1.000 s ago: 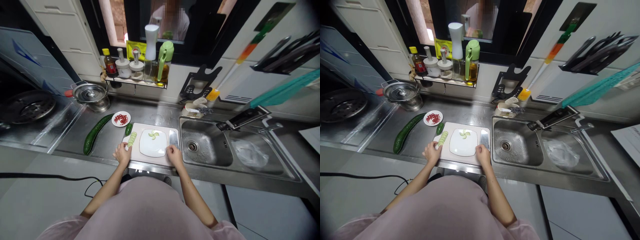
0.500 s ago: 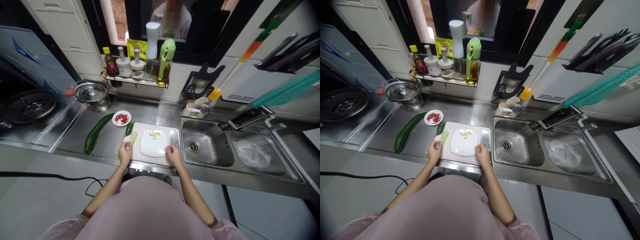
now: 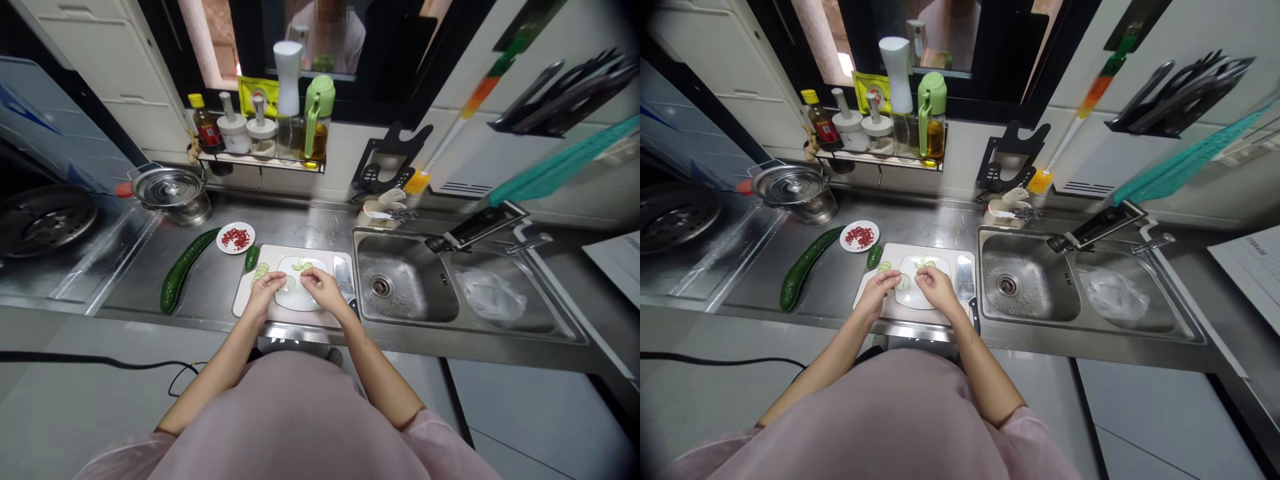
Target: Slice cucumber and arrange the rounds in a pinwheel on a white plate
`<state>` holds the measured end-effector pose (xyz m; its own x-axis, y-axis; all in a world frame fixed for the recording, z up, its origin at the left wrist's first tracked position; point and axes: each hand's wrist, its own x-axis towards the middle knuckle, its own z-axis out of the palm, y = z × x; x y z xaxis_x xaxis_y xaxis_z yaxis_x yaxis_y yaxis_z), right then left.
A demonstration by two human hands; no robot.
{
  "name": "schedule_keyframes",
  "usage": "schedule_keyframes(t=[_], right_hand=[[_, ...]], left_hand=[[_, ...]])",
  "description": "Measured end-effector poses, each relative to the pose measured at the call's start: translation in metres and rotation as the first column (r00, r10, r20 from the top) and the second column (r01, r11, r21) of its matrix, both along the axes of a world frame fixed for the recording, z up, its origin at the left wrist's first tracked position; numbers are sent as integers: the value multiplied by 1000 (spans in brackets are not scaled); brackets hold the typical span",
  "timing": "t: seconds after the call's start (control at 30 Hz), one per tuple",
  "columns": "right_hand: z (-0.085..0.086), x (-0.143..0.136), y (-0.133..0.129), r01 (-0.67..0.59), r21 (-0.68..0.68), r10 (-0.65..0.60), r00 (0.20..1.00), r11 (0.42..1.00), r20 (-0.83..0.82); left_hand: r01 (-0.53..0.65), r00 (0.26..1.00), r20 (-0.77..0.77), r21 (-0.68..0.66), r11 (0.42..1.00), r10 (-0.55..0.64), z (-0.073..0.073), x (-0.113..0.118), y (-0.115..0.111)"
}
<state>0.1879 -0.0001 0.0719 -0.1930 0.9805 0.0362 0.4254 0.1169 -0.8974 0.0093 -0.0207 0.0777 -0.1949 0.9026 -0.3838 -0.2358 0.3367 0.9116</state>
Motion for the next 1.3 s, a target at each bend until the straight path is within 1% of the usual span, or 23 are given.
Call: schedule_keyframes(t=[0.1, 0.23, 0.3, 0.37, 0.47, 0.53, 0.67, 0.83, 0.93, 1.07, 1.17, 1.3], right_hand=[[5, -10, 1, -58, 4, 58, 998, 998, -16], [0, -15, 2, -83, 4, 83, 996, 997, -32], [-3, -15, 3, -87, -2, 87, 995, 996, -47], [-5, -14, 3, -85, -7, 84, 995, 996, -54], [-3, -11, 5, -72, 3, 72, 996, 997, -50], [1, -9, 5, -66, 16, 67, 997, 998, -40], [8, -6, 5, -82, 64, 82, 997, 995, -1], [12, -1, 3, -177, 183, 166, 983, 967, 76], [12, 2, 1, -222, 233, 200, 973, 947, 113], [8, 5, -2, -241, 217, 214, 967, 946, 139], [5, 5, -4, -234, 183, 209, 967, 955, 148], [1, 5, -4, -194, 148, 177, 977, 970, 121]], left_hand=[[55, 998, 38, 43, 998, -56, 1, 5, -1], [99, 994, 36, 83, 992, -102, -5, 10, -3], [103, 994, 11, 98, 990, -105, -7, 10, -3], [83, 996, -39, 111, 990, -79, -8, 9, -4], [64, 992, -118, 110, 992, -51, -8, 7, -3], [91, 988, -133, 85, 992, -79, -6, 6, -2], [137, 988, -81, 37, 990, -134, -3, 10, 1], [141, 990, 38, -70, 987, -139, 2, 15, 4], [177, 982, 85, -124, 976, -167, 1, 13, 5], [206, 976, 103, -128, 970, -194, -5, 11, 5], [183, 982, 65, -114, 976, -177, -8, 13, 6], [138, 989, 60, -47, 989, -135, -8, 18, 7]])
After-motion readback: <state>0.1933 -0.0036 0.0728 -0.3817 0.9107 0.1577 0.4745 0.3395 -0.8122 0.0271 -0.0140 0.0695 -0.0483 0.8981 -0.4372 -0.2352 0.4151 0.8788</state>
